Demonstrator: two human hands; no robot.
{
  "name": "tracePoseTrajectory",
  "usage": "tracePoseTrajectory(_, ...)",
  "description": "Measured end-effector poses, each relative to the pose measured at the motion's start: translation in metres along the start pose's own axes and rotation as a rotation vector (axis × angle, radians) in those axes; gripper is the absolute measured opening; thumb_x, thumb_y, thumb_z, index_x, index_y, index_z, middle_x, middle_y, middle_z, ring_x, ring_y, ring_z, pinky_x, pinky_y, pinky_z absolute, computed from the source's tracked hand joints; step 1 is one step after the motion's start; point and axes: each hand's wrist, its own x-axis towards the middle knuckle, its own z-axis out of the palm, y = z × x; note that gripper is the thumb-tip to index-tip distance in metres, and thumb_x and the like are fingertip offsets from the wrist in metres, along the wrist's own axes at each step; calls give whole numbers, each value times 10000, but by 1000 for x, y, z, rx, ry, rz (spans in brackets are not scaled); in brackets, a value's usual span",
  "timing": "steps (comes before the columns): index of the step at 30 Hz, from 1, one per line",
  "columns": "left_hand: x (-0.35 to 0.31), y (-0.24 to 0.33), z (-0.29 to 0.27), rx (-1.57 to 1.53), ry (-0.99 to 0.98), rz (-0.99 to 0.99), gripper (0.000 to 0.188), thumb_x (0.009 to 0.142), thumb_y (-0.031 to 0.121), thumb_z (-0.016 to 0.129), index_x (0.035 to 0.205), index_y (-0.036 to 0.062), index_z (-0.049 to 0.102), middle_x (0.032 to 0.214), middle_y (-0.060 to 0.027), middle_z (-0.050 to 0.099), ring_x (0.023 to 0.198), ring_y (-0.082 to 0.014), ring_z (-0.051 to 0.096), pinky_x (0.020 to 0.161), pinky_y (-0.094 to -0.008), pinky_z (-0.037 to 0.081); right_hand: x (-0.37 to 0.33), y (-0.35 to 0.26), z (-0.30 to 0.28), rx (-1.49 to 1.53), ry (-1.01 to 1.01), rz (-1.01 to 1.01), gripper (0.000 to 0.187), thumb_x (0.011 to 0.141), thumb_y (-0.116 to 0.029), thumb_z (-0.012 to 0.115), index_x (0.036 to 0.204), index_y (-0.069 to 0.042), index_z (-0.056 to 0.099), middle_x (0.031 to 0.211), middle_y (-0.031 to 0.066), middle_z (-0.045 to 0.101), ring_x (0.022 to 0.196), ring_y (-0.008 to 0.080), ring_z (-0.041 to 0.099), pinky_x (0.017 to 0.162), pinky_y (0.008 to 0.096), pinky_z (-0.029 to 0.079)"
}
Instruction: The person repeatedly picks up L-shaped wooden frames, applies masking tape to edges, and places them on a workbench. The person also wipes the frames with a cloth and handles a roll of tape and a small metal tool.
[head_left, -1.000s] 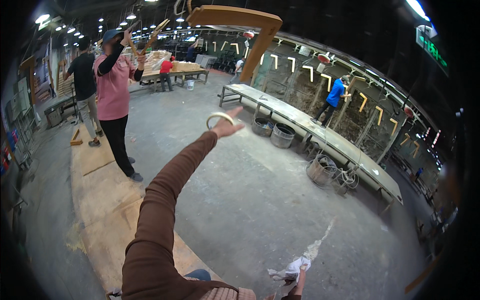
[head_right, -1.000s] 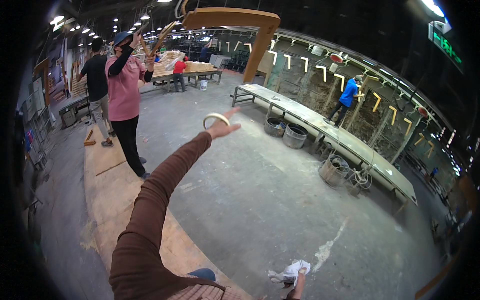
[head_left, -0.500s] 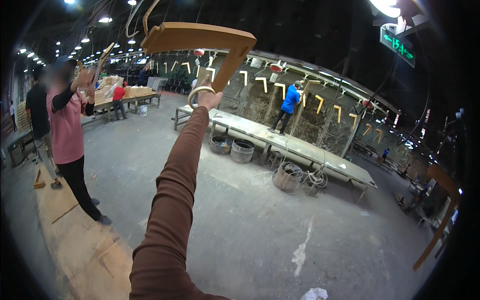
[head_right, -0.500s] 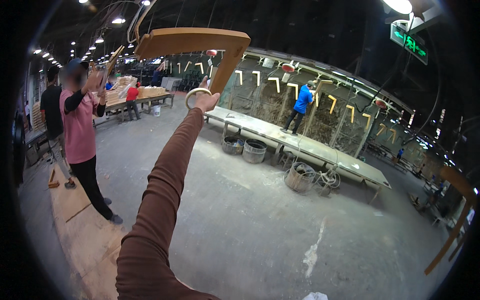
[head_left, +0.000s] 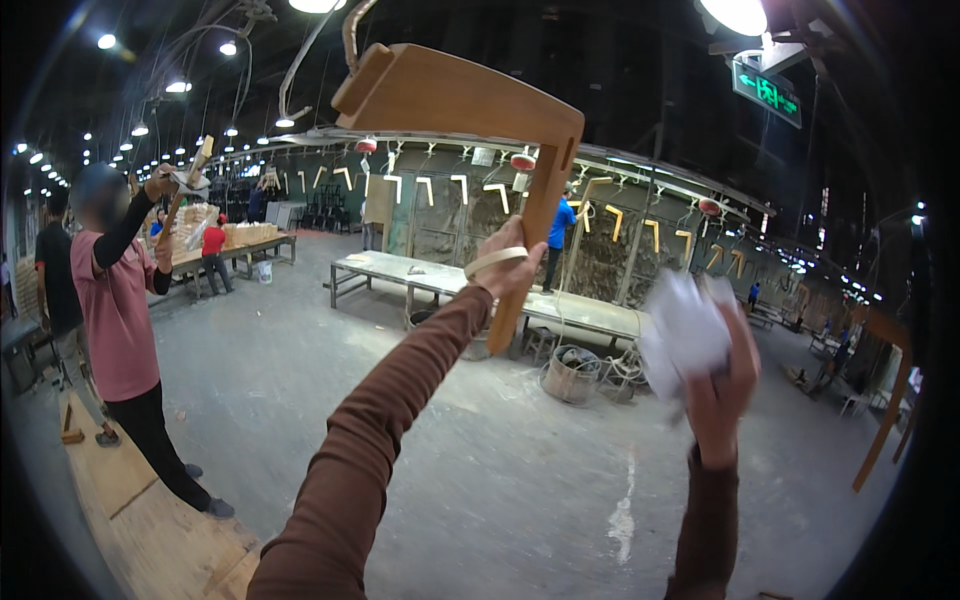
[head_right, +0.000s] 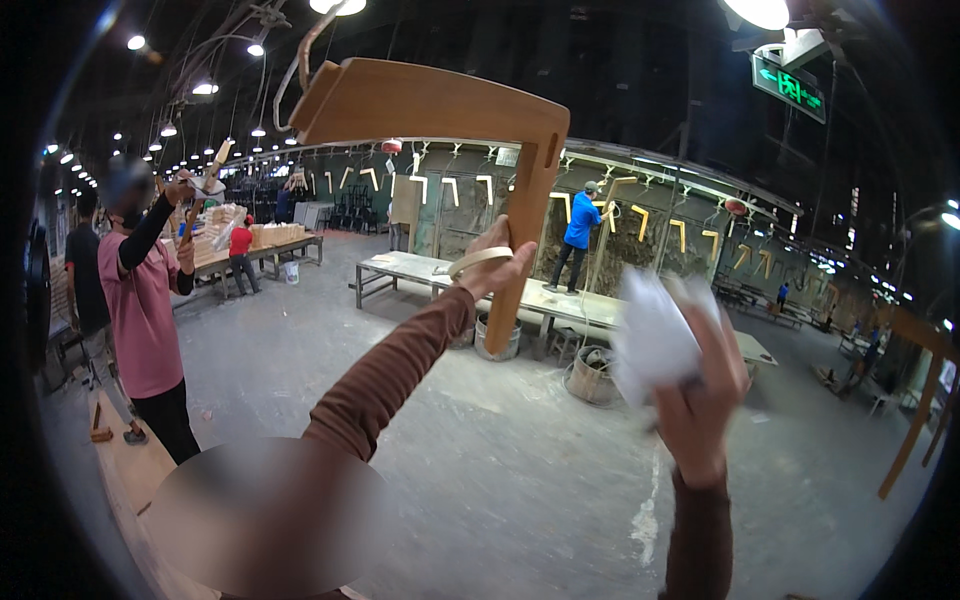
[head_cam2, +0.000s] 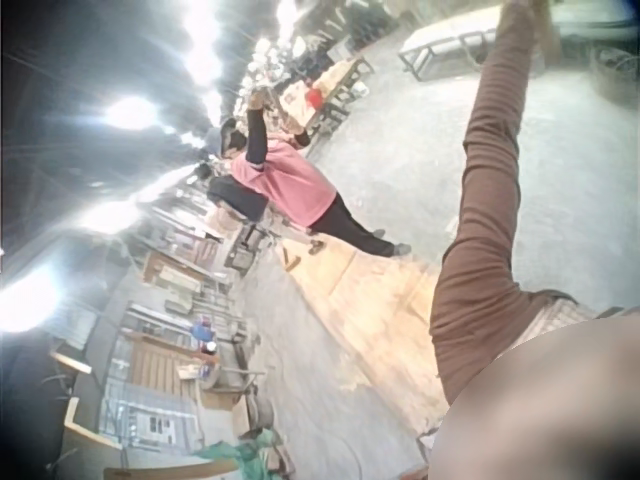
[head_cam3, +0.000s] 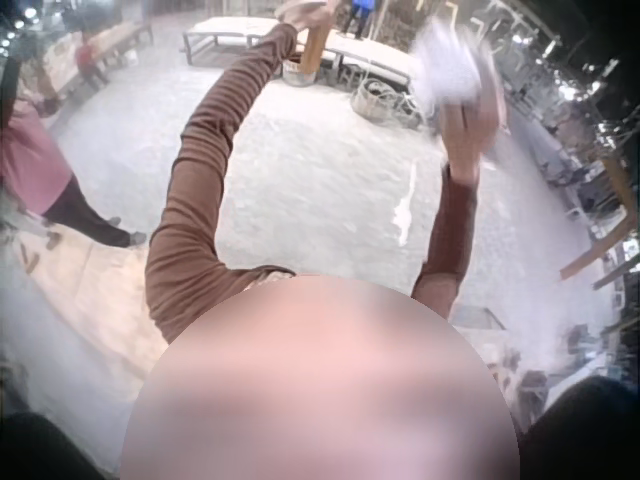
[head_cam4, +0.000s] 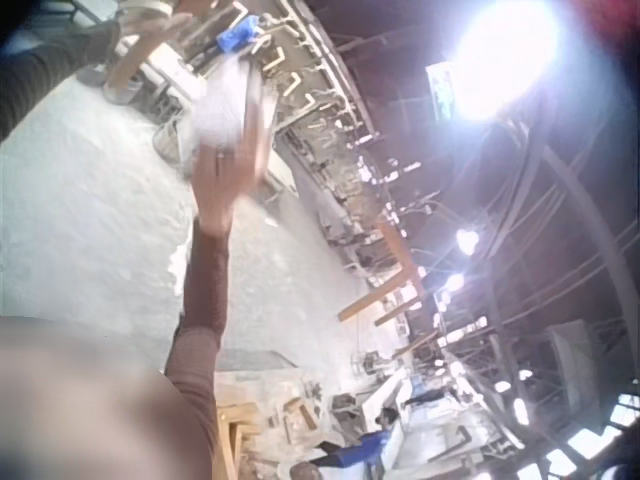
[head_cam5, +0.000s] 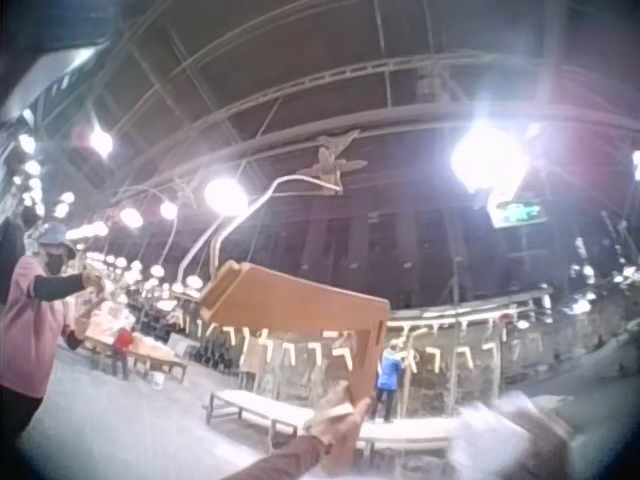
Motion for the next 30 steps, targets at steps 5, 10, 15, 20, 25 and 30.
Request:
tracePoseTrajectory(5,-33,39,-31,-96,-102,104,531,925,357,542,1352,76,398,1326,-116,500,1256,-218,436,1064,-359,320,154,-97,142,155,338,-437,613,613,-130,789,1193,-224,615,1023,107,604,903,290,608,786,414,500)
tracePoseTrajectory(10,-47,36,-58,-232,-228,-1,483,887,317,587,1256,49,427,1232,-151,514,1176,-269,452,995,-383,330,196,-107,188,-42,334,-397,574,738,-241,703,1277,-295,514,1022,139,541,882,304,580,740,449,508)
tracePoseTrajectory(15,-56,31,-68,-399,1,104,403,843,277,655,1076,-5,487,939,-203,629,896,-365,618,765,-422,477,178,-22,174,-101,129,-116,557,749,-177,655,1275,-297,515,990,133,548,856,329,597,722,452,513)
tracePoseTrajectory(20,-59,40,-68,-617,-242,5,454,904,237,622,1242,-8,443,1086,-73,586,957,-108,549,805,-265,464,113,25,152,-64,30,-159,639,682,-79,641,1272,-294,525,893,143,535,783,344,592,658,441,512)
tracePoseTrajectory(25,-57,62,-61,-770,-320,208,507,923,227,592,1344,29,390,1181,-59,550,1047,-120,549,864,-284,478,-7,33,135,66,73,-47,559,684,-42,584,1230,-166,580,934,183,566,742,359,598,652,421,508)
tracePoseTrajectory(30,-63,72,-57,-1178,-428,-42,471,914,265,601,1302,52,438,1128,-51,576,1005,-130,581,827,-307,514,-135,31,116,-28,-72,37,533,639,-47,626,1147,-203,647,858,157,542,709,327,571,587,402,480)
